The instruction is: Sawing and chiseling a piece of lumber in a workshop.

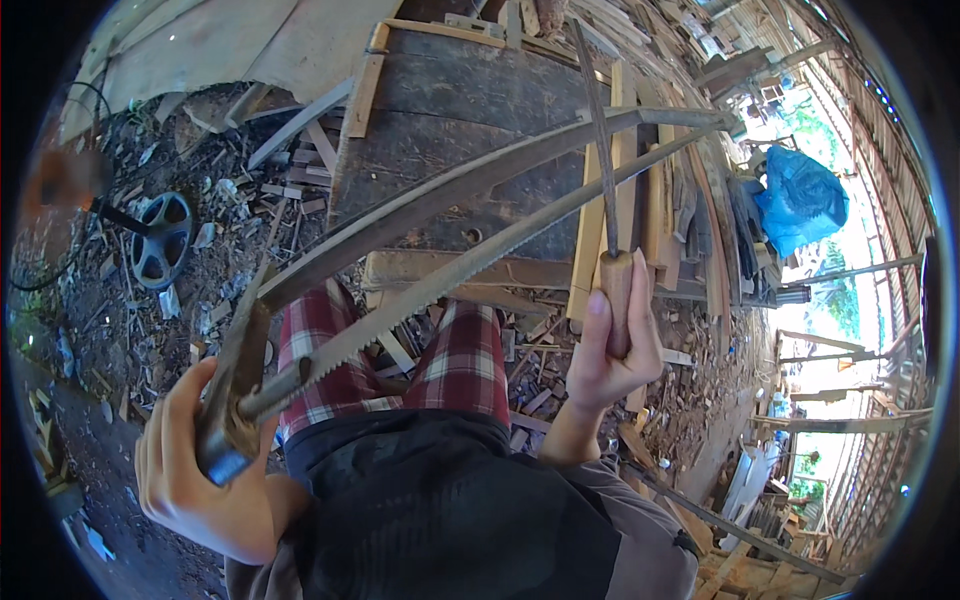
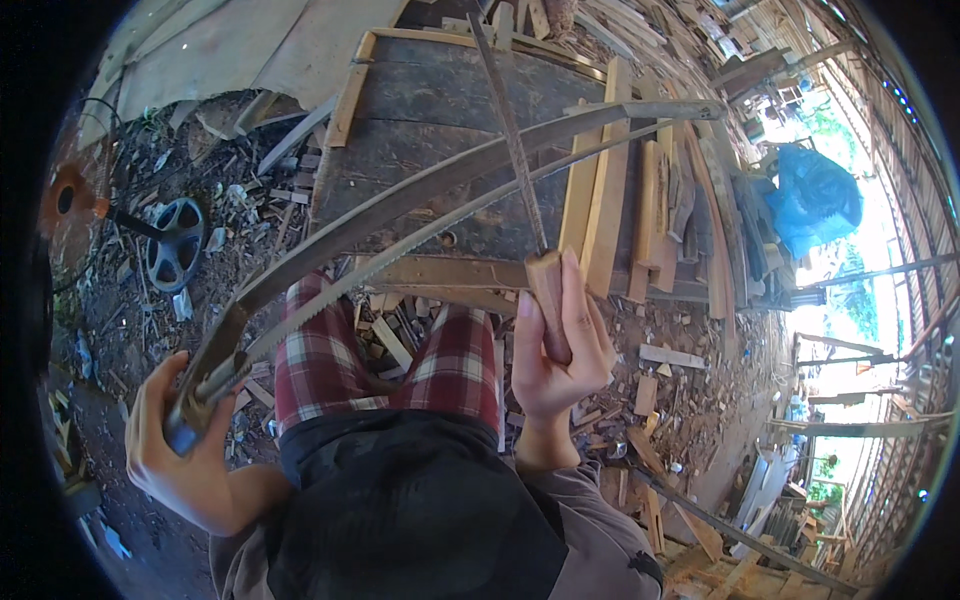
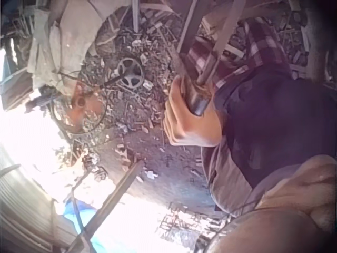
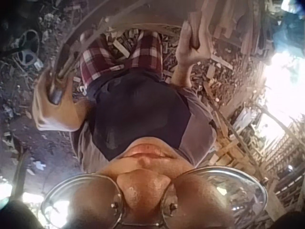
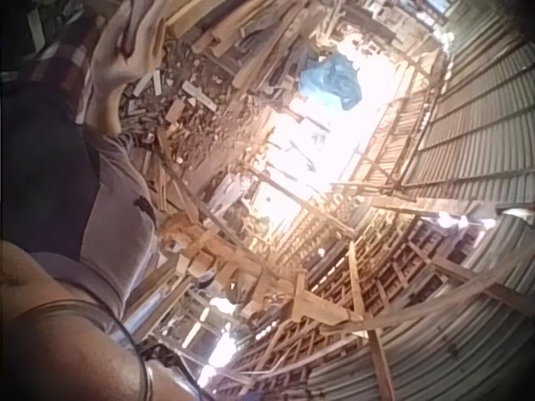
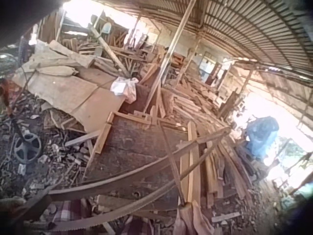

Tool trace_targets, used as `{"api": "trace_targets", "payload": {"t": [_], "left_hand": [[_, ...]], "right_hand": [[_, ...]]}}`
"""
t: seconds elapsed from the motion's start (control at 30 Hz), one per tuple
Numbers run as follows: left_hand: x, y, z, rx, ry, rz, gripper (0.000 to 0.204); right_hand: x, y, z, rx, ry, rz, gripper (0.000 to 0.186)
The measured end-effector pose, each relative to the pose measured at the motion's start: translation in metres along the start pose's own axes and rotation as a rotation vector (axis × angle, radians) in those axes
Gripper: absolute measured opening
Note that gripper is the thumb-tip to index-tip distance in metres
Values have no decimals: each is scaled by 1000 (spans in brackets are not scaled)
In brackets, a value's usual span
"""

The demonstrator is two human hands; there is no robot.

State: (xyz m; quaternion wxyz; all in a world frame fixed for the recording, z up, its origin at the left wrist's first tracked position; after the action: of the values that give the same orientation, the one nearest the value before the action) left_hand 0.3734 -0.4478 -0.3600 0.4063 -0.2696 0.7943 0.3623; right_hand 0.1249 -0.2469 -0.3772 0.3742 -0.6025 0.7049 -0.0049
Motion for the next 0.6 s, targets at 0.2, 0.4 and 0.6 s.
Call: {"api": "trace_targets", "payload": {"t": [0.2,0.4,0.6], "left_hand": [[4,-1,12,29,-264,56,54],[15,6,17,11,-446,98,56],[18,5,19,-11,-477,138,57]], "right_hand": [[-2,16,22,32,-25,-47,44],[-6,36,43,127,52,-167,45],[-10,37,60,61,9,-50,46]]}}
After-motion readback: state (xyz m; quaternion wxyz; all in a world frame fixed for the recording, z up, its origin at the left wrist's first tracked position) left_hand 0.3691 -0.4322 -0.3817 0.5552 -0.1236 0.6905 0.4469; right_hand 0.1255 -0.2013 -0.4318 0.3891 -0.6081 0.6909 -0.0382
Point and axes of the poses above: each hand's wrist, its own z-axis away from the middle knuckle, its own x-axis out of the palm, y = z × x, the point moved 8 cm from there along -z, towards the middle knuckle, and after that the axes turned 9 degrees about -y, right-handed, at the moved point
